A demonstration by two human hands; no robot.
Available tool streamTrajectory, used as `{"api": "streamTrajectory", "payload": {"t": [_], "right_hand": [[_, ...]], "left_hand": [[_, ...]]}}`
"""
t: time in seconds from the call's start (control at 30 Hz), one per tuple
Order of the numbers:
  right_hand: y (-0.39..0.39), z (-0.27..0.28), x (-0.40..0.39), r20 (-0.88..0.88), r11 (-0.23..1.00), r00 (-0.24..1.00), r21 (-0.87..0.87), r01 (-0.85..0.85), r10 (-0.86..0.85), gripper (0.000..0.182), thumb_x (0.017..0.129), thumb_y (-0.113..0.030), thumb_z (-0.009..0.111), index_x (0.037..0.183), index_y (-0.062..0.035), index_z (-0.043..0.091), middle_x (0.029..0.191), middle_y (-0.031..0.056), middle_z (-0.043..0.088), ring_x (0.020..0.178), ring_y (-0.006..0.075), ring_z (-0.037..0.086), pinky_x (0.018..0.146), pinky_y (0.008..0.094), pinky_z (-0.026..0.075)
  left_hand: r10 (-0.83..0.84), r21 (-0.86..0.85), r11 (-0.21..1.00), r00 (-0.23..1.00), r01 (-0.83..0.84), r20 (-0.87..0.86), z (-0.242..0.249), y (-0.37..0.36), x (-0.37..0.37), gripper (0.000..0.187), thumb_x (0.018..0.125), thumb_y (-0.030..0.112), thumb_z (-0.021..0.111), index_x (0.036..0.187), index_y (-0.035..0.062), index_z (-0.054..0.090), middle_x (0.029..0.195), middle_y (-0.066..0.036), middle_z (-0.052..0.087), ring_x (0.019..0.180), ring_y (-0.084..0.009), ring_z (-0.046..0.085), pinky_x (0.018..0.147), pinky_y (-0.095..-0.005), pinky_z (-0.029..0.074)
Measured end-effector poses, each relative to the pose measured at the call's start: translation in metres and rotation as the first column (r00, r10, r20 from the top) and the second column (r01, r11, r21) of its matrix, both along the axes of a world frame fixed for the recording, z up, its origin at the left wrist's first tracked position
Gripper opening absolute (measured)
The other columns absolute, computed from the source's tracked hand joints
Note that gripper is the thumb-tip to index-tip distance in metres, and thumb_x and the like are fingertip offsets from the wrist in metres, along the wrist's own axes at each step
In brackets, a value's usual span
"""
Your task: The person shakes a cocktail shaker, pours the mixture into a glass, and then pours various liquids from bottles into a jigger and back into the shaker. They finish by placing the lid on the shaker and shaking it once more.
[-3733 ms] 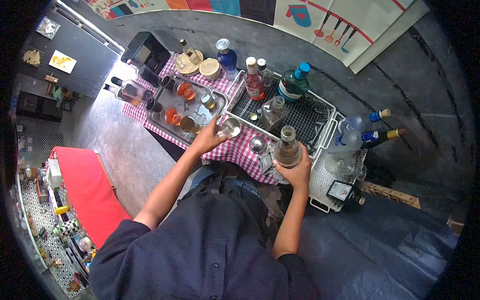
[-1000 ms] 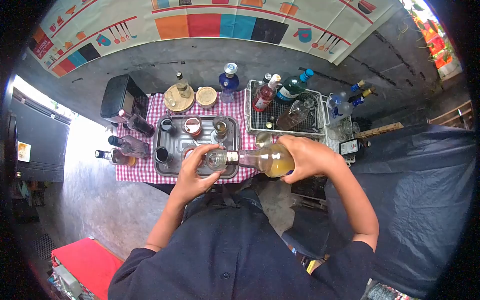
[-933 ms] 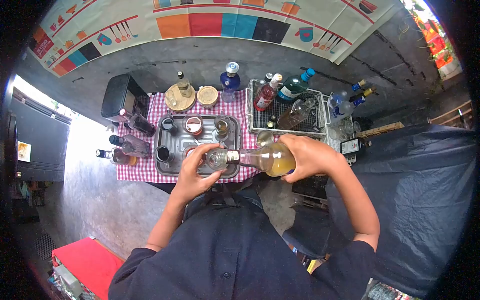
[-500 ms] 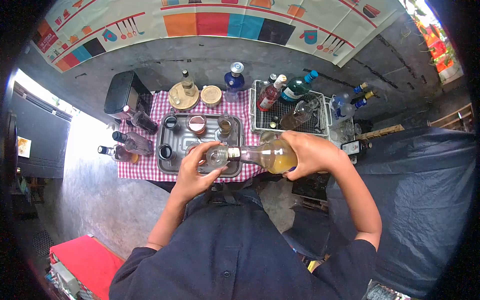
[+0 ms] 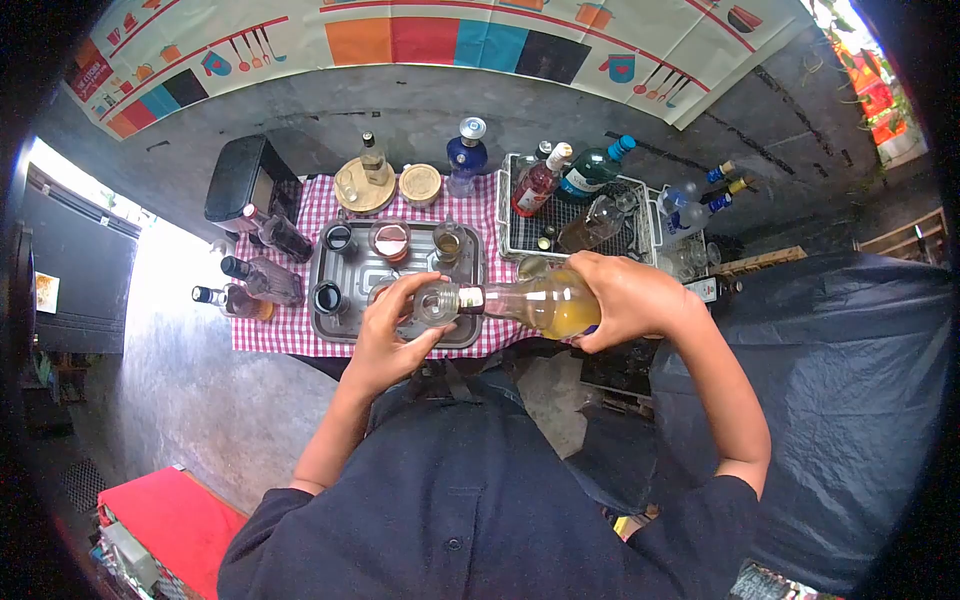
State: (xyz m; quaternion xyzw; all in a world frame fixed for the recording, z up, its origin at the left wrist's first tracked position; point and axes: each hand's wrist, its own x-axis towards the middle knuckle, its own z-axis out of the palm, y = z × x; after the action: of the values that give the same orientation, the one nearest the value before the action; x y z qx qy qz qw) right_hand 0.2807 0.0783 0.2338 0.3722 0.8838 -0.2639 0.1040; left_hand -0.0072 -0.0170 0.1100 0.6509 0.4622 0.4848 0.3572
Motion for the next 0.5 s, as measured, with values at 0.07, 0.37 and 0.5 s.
{"api": "streamTrajectory", "payload": {"t": [0.07, 0.37, 0.5], "right_hand": [[0.0002, -0.0004, 0.0016, 0.000, 1.000, 1.000, 0.011, -0.006, 0.006, 0.061, 0.062, -0.029, 0.083, 0.106, 0.0029, 0.055, 0.098, 0.0204, 0.063, 0.091, 0.0393, 0.066, 0.079, 0.0441, 0.053], [-0.0012, 0.0032, 0.0048, 0.016, 0.999, 1.000, 0.035, 0.012, -0.012, 0.059, 0.062, -0.030, 0.083, 0.102, 0.0024, 0.054, 0.094, 0.0205, 0.063, 0.091, 0.0391, 0.066, 0.078, 0.0445, 0.053], [-0.0023, 0.0042, 0.0061, 0.027, 0.999, 0.999, 0.039, 0.017, -0.018, 0.059, 0.062, -0.030, 0.083, 0.103, 0.0025, 0.055, 0.096, 0.0208, 0.064, 0.091, 0.0391, 0.066, 0.078, 0.0442, 0.053]], "left_hand": [[-0.012, -0.007, 1.000, 1.000, 0.012, 0.006, -0.0033, 0.0011, 0.0003, 0.060, 0.074, 0.001, 0.079, 0.130, 0.0035, 0.059, 0.123, -0.012, 0.065, 0.108, -0.0236, 0.064, 0.089, -0.0344, 0.054], [-0.018, -0.025, 1.000, 0.999, 0.018, 0.028, 0.0030, 0.0014, 0.0032, 0.059, 0.074, 0.000, 0.078, 0.130, 0.0029, 0.058, 0.124, -0.012, 0.065, 0.108, -0.0234, 0.065, 0.087, -0.0341, 0.055], [-0.023, 0.000, 1.000, 0.999, 0.023, 0.027, 0.0002, 0.0022, 0.0042, 0.059, 0.074, 0.000, 0.079, 0.130, 0.0027, 0.058, 0.124, -0.012, 0.065, 0.108, -0.0237, 0.065, 0.087, -0.0343, 0.055]]}}
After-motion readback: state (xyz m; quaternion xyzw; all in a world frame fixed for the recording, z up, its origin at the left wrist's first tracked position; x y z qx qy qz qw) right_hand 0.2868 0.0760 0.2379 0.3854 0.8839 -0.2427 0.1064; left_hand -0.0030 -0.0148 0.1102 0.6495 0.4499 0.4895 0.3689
